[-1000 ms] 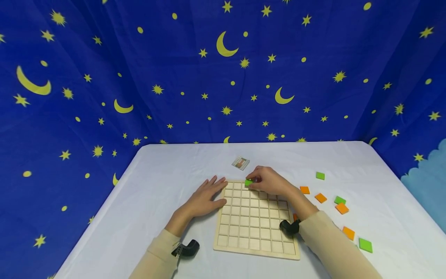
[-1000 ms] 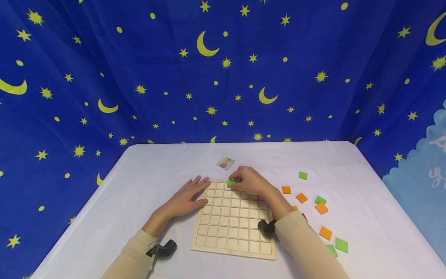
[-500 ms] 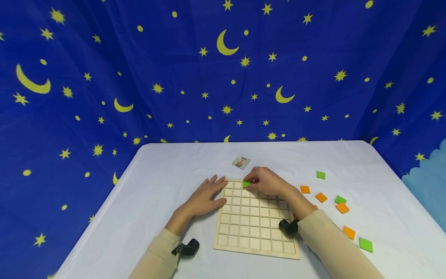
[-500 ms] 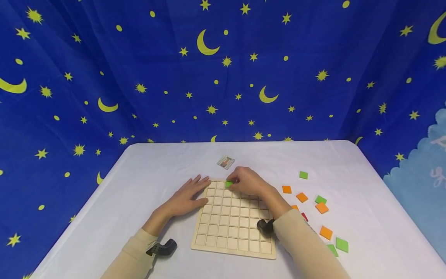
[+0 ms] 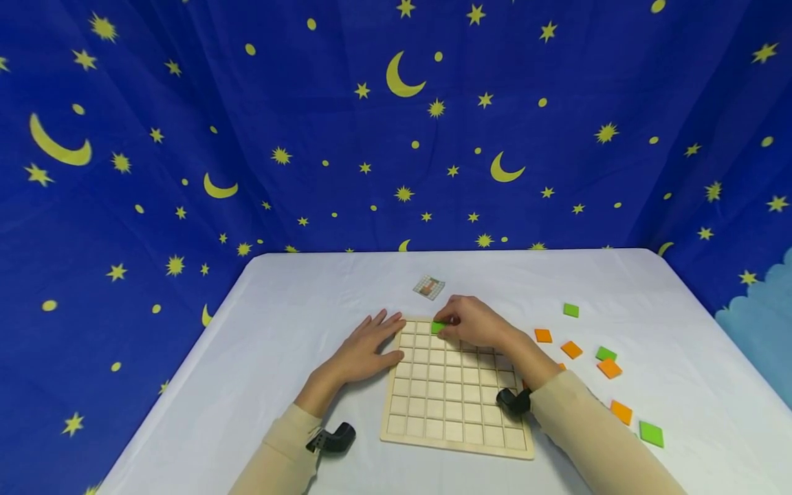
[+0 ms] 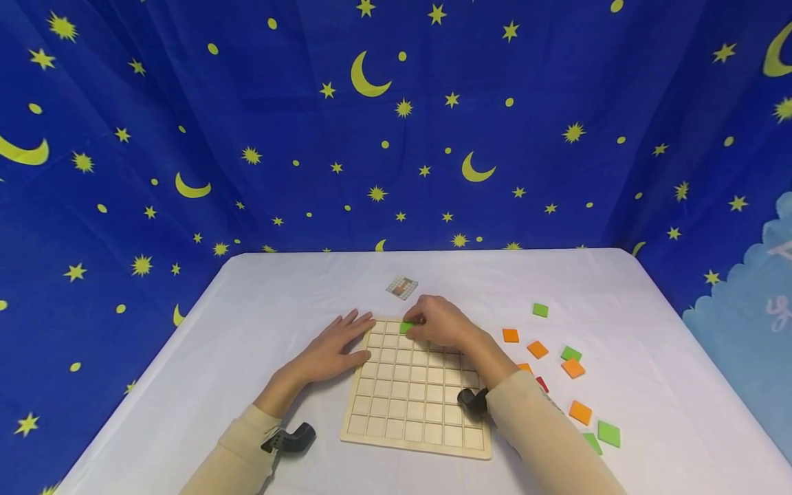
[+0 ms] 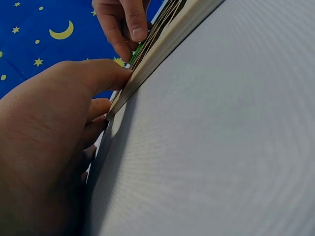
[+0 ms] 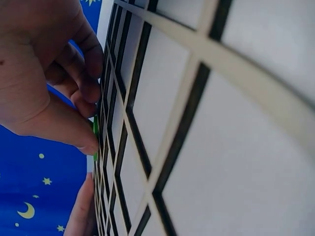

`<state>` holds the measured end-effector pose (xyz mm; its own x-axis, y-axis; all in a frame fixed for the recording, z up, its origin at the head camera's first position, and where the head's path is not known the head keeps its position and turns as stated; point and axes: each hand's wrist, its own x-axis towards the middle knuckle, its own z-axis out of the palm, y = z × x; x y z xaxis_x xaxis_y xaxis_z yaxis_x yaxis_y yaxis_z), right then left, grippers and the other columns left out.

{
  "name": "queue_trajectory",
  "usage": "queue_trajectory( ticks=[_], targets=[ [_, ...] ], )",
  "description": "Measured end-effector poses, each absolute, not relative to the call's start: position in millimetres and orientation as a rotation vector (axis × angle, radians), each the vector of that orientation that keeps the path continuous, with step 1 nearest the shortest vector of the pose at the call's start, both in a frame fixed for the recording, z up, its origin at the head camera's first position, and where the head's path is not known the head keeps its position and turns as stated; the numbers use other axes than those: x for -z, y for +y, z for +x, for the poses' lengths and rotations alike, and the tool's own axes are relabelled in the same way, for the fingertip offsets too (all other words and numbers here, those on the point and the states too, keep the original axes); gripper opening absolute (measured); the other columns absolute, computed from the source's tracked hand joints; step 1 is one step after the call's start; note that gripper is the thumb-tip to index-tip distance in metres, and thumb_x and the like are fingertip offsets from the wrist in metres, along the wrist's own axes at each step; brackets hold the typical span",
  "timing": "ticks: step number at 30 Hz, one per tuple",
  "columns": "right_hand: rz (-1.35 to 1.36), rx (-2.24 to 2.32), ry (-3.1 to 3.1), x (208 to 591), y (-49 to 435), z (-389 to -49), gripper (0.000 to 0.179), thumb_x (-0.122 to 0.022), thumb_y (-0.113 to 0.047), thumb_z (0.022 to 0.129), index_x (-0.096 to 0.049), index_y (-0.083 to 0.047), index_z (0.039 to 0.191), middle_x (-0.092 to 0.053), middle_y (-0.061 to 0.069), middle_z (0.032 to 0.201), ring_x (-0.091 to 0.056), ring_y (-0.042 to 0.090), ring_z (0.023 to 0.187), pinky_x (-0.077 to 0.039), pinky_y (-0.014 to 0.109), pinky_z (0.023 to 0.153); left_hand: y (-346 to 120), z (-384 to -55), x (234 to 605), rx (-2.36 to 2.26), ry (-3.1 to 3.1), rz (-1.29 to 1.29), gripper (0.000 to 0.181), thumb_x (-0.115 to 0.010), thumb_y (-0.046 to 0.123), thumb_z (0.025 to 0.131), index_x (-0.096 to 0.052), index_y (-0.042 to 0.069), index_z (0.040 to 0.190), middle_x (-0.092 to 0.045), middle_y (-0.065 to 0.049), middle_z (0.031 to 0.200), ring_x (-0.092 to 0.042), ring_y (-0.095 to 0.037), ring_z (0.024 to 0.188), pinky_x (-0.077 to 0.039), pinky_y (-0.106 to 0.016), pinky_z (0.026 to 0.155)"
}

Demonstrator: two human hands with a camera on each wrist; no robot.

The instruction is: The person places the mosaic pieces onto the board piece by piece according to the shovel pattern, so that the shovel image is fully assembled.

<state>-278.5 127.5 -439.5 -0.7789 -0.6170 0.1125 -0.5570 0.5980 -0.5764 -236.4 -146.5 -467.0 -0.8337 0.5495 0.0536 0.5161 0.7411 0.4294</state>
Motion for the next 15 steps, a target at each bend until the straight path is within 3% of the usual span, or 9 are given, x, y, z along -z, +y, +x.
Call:
queue_trajectory(
  ticks=[15],
  targets=[
    [-0.911, 0.998, 2.677, 431, 141, -276, 0.029, -0.074, -0.02, 0.086, -0.072, -0.005, 0.112, -0.062, -0.003, 0.092, -0.057, 0.012, 0.078, -0.051, 0.03, 0.068, -148, -236, 469, -0.681, 2.874, 0.896, 0.068, -0.054, 0.049, 0.093, -0.036, 0.017, 0.15, -0.027, 0.004, 0.155, -0.013, -0.021, 0.144, -0.006, -0.037, 0.116]
  ],
)
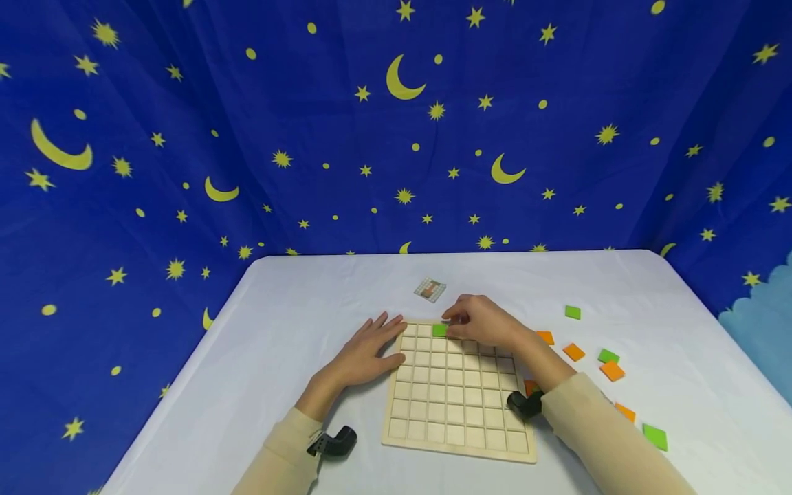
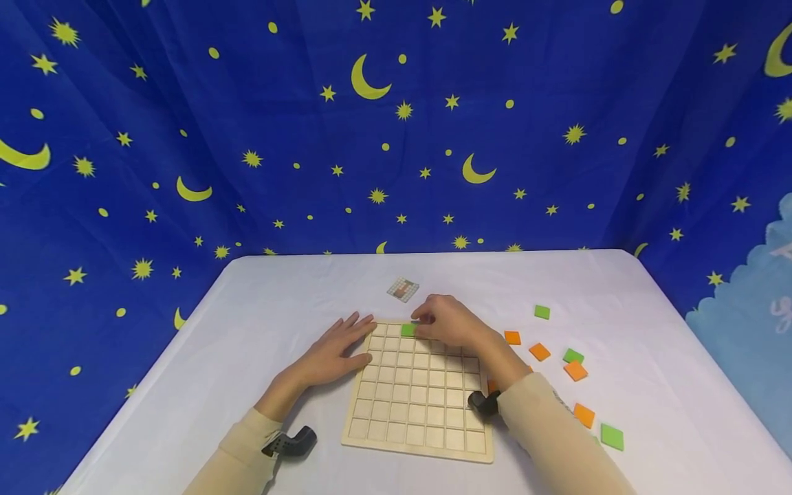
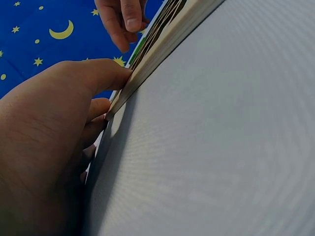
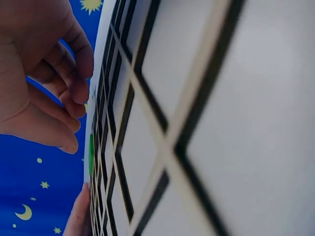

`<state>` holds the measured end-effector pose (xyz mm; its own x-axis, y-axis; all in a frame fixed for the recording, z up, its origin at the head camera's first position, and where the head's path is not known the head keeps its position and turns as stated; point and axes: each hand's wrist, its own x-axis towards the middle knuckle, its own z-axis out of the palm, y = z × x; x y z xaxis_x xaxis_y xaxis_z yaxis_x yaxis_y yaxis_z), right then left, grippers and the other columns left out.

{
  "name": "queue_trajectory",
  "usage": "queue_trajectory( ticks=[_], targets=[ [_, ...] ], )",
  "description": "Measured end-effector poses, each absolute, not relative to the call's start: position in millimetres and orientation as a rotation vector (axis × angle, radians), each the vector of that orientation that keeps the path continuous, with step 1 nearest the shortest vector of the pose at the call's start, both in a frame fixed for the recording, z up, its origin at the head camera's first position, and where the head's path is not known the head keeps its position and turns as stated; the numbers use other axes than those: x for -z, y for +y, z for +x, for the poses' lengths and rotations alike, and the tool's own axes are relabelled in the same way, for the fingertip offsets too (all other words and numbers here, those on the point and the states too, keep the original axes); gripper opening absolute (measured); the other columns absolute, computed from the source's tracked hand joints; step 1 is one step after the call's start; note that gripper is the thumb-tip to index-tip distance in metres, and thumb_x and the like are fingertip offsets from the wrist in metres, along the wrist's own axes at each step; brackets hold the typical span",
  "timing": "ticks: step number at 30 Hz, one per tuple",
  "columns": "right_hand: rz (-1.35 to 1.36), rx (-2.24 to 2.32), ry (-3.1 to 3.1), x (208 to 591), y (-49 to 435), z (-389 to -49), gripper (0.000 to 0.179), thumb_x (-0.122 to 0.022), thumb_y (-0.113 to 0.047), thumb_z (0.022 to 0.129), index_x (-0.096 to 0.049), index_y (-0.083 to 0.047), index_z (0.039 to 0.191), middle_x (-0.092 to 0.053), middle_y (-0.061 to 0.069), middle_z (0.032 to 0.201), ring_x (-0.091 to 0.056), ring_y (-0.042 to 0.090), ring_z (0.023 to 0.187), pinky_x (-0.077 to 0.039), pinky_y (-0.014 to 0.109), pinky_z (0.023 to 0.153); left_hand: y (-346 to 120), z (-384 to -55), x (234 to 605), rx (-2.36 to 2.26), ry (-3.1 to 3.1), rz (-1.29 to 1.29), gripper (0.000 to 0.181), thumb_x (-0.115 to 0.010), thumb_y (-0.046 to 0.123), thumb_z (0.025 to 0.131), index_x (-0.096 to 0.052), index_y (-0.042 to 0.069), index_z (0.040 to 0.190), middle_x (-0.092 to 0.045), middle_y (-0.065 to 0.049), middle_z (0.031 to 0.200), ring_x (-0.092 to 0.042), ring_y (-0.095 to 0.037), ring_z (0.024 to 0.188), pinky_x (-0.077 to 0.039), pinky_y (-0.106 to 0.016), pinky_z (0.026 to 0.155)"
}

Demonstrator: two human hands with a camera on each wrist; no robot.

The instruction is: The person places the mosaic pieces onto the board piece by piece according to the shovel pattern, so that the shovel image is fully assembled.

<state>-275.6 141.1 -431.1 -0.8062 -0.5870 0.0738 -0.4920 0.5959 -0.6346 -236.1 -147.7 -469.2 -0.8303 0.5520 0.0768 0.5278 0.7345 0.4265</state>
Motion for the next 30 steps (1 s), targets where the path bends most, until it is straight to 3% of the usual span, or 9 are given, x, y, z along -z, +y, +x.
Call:
queue_trajectory(
  ticks=[11, 30],
  targets=[
    [-0.923, 0.989, 2.704, 429, 171, -271, 0.03, -0.072, -0.019, 0.087, -0.071, -0.003, 0.113, -0.06, -0.005, 0.088, -0.056, 0.014, 0.074, -0.05, 0.03, 0.062, -147, -236, 470, -0.679, 2.864, 0.909, 0.068, -0.054, 0.048, 0.093, -0.035, 0.016, 0.15, -0.027, 0.003, 0.155, -0.012, -0.023, 0.145, -0.007, -0.039, 0.116],
    [-0.578, 0.957, 2.89, 421, 244, -267, 0.031, -0.068, -0.027, 0.091, -0.071, -0.006, 0.114, -0.063, -0.001, 0.091, -0.053, 0.018, 0.074, -0.048, 0.032, 0.058, -148, -235, 471, -0.689, 2.875, 0.919, 0.067, -0.053, 0.048, 0.093, -0.036, 0.016, 0.15, -0.028, 0.002, 0.155, -0.013, -0.023, 0.144, -0.007, -0.04, 0.116]
  ],
)
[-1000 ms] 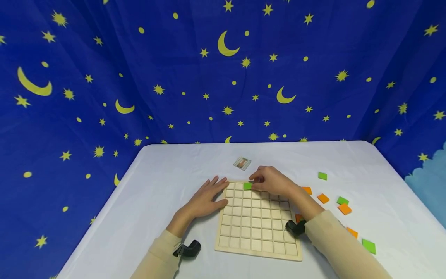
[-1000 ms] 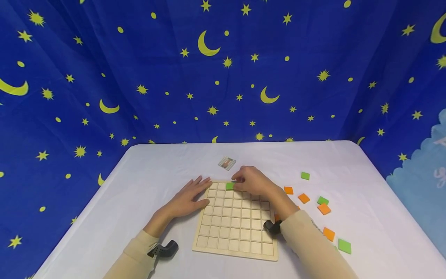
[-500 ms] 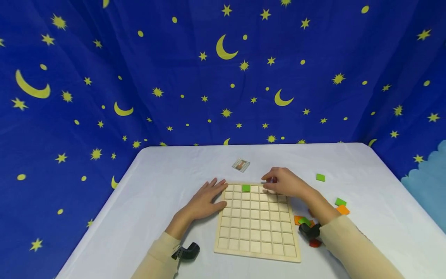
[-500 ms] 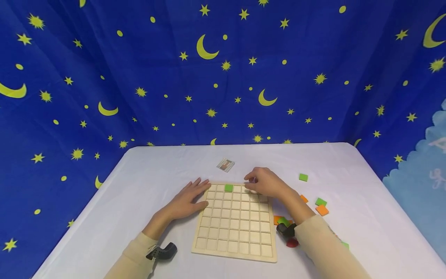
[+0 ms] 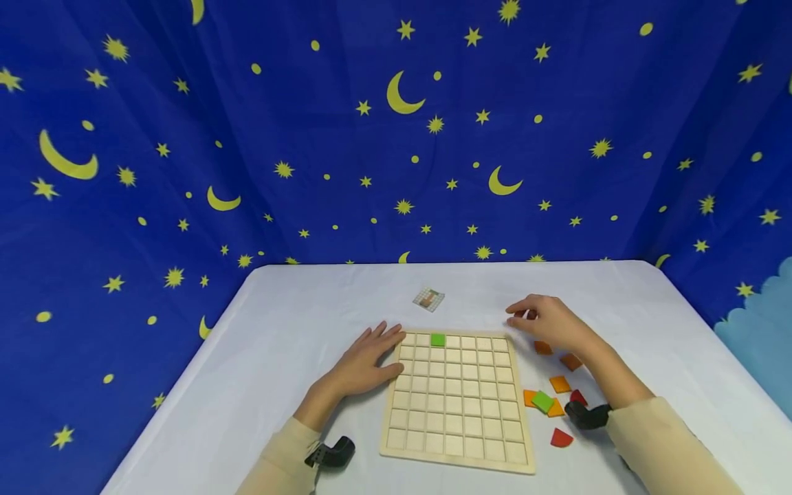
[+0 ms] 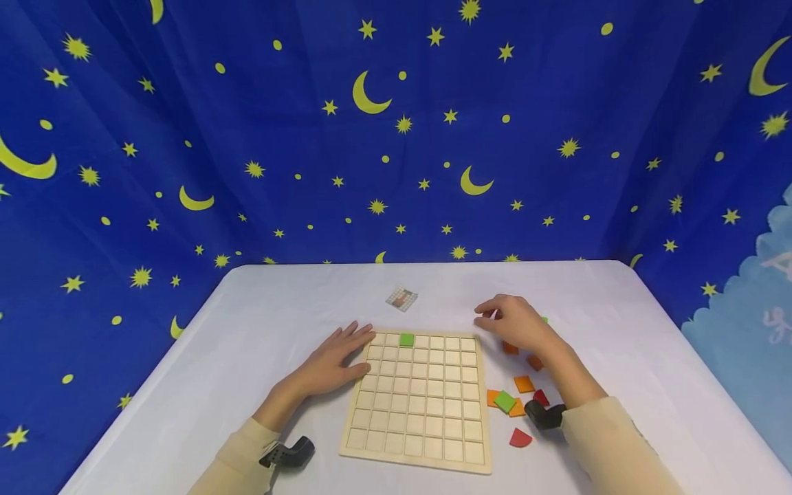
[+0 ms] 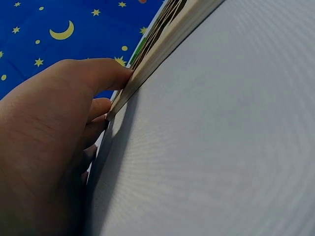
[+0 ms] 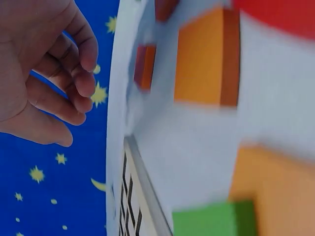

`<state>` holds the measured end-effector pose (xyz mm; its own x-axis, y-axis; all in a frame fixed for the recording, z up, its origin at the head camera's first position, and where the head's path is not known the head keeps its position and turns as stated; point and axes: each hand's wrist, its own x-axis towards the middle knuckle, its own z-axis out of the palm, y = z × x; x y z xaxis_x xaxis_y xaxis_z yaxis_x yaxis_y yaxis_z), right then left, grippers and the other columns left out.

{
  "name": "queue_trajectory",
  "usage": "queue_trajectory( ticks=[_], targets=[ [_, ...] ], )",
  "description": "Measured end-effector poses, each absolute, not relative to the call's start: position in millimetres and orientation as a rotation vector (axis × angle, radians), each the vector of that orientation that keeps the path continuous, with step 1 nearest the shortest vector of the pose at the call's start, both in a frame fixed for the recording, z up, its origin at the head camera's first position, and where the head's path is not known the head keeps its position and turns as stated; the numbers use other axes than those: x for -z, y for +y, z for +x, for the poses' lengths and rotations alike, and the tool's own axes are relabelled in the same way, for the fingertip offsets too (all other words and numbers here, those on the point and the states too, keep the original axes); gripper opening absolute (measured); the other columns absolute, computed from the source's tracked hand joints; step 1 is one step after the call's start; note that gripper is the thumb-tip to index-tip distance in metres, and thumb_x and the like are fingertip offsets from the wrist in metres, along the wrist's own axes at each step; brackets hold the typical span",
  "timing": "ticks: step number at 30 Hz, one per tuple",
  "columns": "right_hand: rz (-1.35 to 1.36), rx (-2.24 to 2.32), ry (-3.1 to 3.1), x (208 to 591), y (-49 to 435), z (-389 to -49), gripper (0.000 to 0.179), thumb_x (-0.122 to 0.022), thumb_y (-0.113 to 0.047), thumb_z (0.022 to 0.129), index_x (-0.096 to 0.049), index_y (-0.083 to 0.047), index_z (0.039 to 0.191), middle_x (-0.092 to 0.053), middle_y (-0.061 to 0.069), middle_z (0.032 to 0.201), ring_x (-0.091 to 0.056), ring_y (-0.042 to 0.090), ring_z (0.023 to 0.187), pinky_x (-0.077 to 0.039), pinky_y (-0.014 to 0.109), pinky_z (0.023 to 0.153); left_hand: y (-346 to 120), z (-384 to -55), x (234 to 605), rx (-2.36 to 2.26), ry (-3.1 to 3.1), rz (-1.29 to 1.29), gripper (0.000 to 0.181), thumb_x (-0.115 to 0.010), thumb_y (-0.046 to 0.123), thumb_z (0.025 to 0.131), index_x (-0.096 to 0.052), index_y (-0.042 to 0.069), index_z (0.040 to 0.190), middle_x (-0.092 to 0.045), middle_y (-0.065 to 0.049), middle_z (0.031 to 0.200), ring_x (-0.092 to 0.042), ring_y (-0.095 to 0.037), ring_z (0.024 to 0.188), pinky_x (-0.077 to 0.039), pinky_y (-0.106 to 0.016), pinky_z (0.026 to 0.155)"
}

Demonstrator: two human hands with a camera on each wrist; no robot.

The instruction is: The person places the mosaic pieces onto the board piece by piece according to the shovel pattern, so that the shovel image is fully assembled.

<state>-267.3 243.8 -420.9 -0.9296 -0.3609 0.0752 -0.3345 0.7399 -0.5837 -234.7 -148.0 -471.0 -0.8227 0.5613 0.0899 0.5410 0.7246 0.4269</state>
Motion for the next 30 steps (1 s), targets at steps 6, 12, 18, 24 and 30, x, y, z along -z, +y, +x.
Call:
queue_trajectory(
  ticks=[6, 12, 18, 24, 30],
  targets=[
    [-0.405, 0.951, 2.896, 417, 269, -267, 0.033, -0.066, -0.029, 0.091, -0.071, -0.005, 0.113, -0.066, 0.005, 0.098, -0.054, 0.02, 0.071, -0.049, 0.032, 0.058, -147, -234, 470, -0.695, 2.876, 0.92, 0.067, -0.054, 0.047, 0.093, -0.036, 0.015, 0.15, -0.028, 0.002, 0.155, -0.013, -0.023, 0.144, -0.007, -0.04, 0.116],
    [-0.297, 0.912, 2.935, 415, 296, -266, 0.037, -0.066, -0.029, 0.091, -0.068, -0.002, 0.117, -0.065, 0.009, 0.1, -0.052, 0.022, 0.074, -0.048, 0.032, 0.059, -147, -233, 469, -0.681, 2.887, 0.907, 0.067, -0.054, 0.047, 0.093, -0.038, 0.015, 0.149, -0.029, 0.001, 0.155, -0.014, -0.024, 0.144, -0.009, -0.041, 0.116],
    [-0.21, 0.884, 2.98, 414, 326, -268, 0.044, -0.066, -0.034, 0.09, -0.065, 0.001, 0.119, -0.061, 0.011, 0.098, -0.048, 0.025, 0.079, -0.042, 0.032, 0.059, -146, -233, 469, -0.688, 2.889, 0.898, 0.067, -0.054, 0.047, 0.093, -0.038, 0.015, 0.149, -0.029, 0.002, 0.154, -0.014, -0.023, 0.144, -0.009, -0.041, 0.116],
    [-0.173, 0.852, 2.957, 419, 349, -268, 0.059, -0.069, -0.042, 0.087, -0.061, 0.002, 0.126, -0.054, 0.022, 0.114, -0.048, 0.031, 0.091, -0.044, 0.033, 0.066, -144, -233, 469, -0.696, 2.867, 0.903, 0.067, -0.055, 0.046, 0.093, -0.037, 0.015, 0.149, -0.029, 0.001, 0.155, -0.013, -0.023, 0.144, -0.007, -0.04, 0.116],
    [-0.249, 0.866, 2.879, 433, 356, -269, 0.053, -0.072, -0.025, 0.084, -0.059, 0.003, 0.127, -0.055, 0.024, 0.119, -0.047, 0.032, 0.094, -0.045, 0.044, 0.077, -146, -233, 470, -0.689, 2.877, 0.897, 0.067, -0.055, 0.046, 0.093, -0.037, 0.016, 0.15, -0.028, 0.002, 0.155, -0.013, -0.023, 0.144, -0.008, -0.04, 0.116]
  ],
)
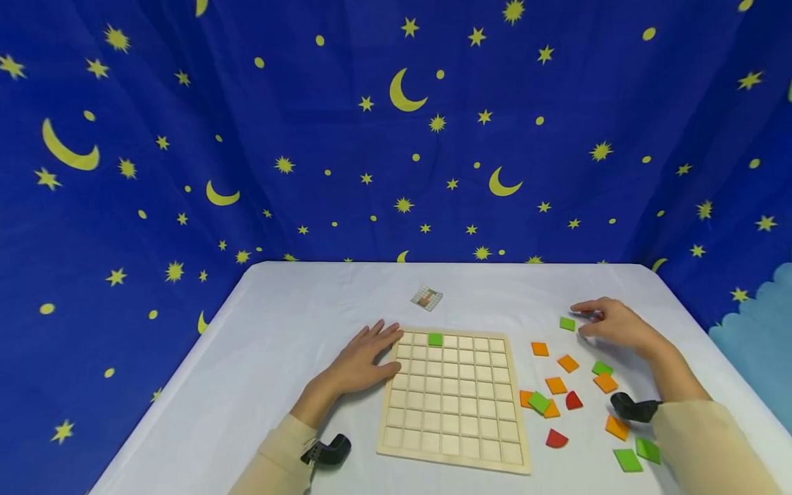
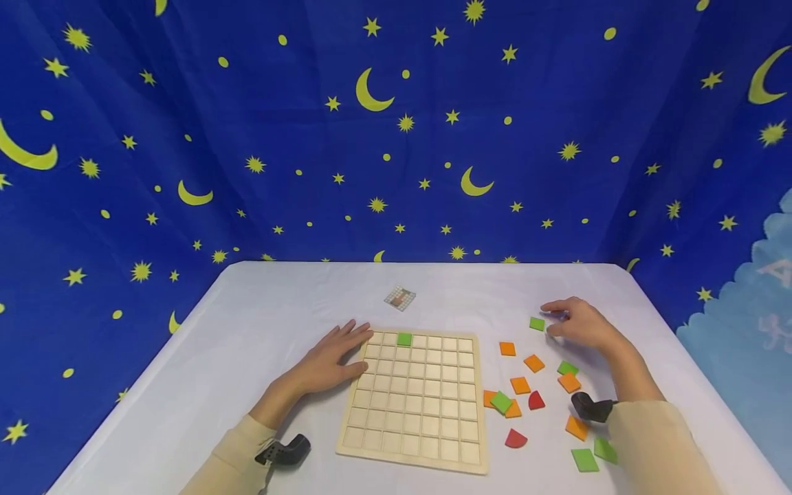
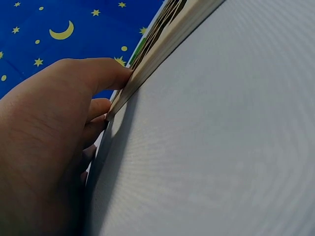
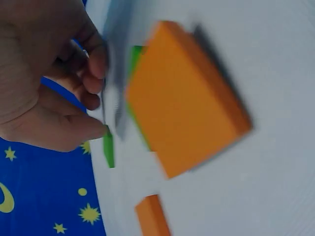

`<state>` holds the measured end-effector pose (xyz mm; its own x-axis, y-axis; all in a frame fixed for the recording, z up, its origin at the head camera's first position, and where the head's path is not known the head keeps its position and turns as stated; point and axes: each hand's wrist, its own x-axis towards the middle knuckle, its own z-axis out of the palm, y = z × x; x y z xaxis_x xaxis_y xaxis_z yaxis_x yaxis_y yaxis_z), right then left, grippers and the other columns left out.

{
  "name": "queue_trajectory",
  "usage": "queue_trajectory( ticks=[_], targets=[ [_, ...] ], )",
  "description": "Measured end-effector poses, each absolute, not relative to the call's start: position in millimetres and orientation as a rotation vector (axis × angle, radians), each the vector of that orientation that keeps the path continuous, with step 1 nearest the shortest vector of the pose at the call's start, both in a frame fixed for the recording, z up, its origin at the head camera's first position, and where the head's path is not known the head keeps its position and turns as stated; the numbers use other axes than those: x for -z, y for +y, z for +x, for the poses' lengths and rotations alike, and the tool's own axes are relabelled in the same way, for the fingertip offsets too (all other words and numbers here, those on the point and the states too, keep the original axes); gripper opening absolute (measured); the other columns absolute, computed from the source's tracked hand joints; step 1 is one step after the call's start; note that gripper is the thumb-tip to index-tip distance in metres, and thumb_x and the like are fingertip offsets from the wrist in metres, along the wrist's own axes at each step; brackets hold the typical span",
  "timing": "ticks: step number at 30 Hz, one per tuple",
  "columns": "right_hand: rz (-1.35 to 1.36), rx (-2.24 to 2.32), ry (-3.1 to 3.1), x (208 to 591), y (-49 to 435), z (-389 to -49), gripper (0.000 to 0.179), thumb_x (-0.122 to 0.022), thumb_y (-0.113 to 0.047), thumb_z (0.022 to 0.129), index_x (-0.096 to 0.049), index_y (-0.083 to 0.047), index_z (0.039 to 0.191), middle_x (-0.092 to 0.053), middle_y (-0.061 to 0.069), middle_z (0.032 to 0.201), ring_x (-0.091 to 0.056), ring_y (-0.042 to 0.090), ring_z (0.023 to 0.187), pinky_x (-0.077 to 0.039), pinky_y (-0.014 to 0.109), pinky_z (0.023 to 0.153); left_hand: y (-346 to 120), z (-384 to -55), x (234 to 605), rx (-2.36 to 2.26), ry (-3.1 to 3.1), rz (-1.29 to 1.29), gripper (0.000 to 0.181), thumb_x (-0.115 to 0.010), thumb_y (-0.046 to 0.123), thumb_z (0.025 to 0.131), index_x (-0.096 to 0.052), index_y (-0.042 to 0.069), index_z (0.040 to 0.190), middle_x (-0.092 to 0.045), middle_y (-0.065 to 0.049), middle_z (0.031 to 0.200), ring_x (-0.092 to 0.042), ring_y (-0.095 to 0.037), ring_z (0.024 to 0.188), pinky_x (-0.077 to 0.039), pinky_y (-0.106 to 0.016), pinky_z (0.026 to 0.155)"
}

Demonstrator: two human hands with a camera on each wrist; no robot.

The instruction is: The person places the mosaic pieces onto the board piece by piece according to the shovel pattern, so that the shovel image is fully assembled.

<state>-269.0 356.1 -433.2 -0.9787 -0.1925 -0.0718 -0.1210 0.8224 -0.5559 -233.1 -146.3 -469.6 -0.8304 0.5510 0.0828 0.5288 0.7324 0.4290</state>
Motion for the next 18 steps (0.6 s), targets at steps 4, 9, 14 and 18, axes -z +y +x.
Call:
queue_trajectory(
  ticks=[4, 9, 14, 18],
  targets=[
    [-0.237, 0.858, 2.845, 442.1, 356.0, -269.4, 0.048, -0.07, -0.018, 0.083, -0.061, 0.001, 0.125, -0.059, 0.019, 0.114, -0.048, 0.03, 0.093, -0.045, 0.045, 0.081, -147.3, -234.7, 469.3, -0.677, 2.88, 0.902, 0.067, -0.054, 0.046, 0.093, -0.037, 0.016, 0.15, -0.028, 0.002, 0.155, -0.013, -0.023, 0.144, -0.008, -0.04, 0.116],
    [-0.202, 0.9, 2.828, 444.3, 354.3, -268.0, 0.042, -0.067, -0.014, 0.084, -0.062, 0.001, 0.123, -0.06, 0.012, 0.103, -0.049, 0.028, 0.09, -0.046, 0.039, 0.077, -147.7, -235.3, 470.1, -0.683, 2.882, 0.905, 0.067, -0.055, 0.047, 0.093, -0.037, 0.016, 0.15, -0.028, 0.002, 0.155, -0.013, -0.023, 0.144, -0.008, -0.04, 0.116],
    [-0.202, 0.897, 2.828, 443.4, 352.4, -268.2, 0.05, -0.071, -0.022, 0.084, -0.059, 0.001, 0.127, -0.058, 0.015, 0.109, -0.048, 0.029, 0.093, -0.046, 0.043, 0.081, -147.6, -234.3, 469.2, -0.69, 2.878, 0.906, 0.067, -0.054, 0.047, 0.093, -0.037, 0.016, 0.15, -0.028, 0.002, 0.155, -0.013, -0.023, 0.144, -0.008, -0.04, 0.116],
    [-0.244, 0.883, 2.857, 445.1, 350.6, -268.6, 0.055, -0.073, -0.028, 0.084, -0.058, -0.001, 0.13, -0.055, 0.02, 0.118, -0.047, 0.031, 0.097, -0.045, 0.049, 0.085, -147.1, -233.7, 467.6, -0.682, 2.874, 0.904, 0.067, -0.054, 0.046, 0.093, -0.036, 0.016, 0.15, -0.028, 0.001, 0.155, -0.013, -0.024, 0.144, -0.007, -0.041, 0.116]
  ],
)
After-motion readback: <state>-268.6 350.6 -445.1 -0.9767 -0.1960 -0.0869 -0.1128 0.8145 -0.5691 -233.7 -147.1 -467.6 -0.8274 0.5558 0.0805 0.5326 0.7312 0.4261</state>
